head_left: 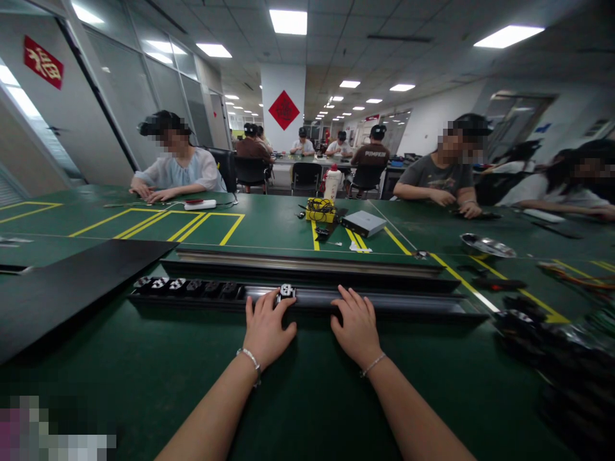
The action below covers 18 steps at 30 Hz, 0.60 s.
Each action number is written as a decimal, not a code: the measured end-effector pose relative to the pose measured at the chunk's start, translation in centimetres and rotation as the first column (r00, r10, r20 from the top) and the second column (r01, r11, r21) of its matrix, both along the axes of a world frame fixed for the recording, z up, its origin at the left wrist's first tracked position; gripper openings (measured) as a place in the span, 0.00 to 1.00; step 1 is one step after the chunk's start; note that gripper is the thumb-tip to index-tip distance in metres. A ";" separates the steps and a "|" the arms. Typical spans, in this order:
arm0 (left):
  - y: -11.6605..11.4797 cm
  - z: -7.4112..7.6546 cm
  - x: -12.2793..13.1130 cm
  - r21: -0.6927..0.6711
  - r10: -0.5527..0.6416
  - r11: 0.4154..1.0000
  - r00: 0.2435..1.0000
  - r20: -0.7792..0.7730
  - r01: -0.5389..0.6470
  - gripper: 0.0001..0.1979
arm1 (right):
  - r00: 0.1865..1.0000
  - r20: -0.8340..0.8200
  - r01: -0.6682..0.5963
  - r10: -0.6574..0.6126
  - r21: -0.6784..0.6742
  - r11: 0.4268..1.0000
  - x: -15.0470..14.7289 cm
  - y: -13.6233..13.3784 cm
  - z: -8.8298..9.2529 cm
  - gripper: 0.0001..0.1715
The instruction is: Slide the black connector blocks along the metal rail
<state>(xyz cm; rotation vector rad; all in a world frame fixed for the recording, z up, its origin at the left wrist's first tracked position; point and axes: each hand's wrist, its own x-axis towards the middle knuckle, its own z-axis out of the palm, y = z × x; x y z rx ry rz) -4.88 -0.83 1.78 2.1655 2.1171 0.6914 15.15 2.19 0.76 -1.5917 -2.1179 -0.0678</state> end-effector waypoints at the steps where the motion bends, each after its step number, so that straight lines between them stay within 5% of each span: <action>1: 0.0 0.0 0.0 -0.005 -0.001 1.000 1.000 0.002 0.001 0.23 | 1.000 0.002 0.003 -0.003 -0.003 1.000 0.0 0.0 0.0 0.14; 18: 0.0 0.3 0.0 -0.024 -0.013 1.000 1.000 -0.004 0.013 0.23 | 1.000 0.002 0.001 -0.001 -0.021 1.000 -0.1 0.0 0.2 0.15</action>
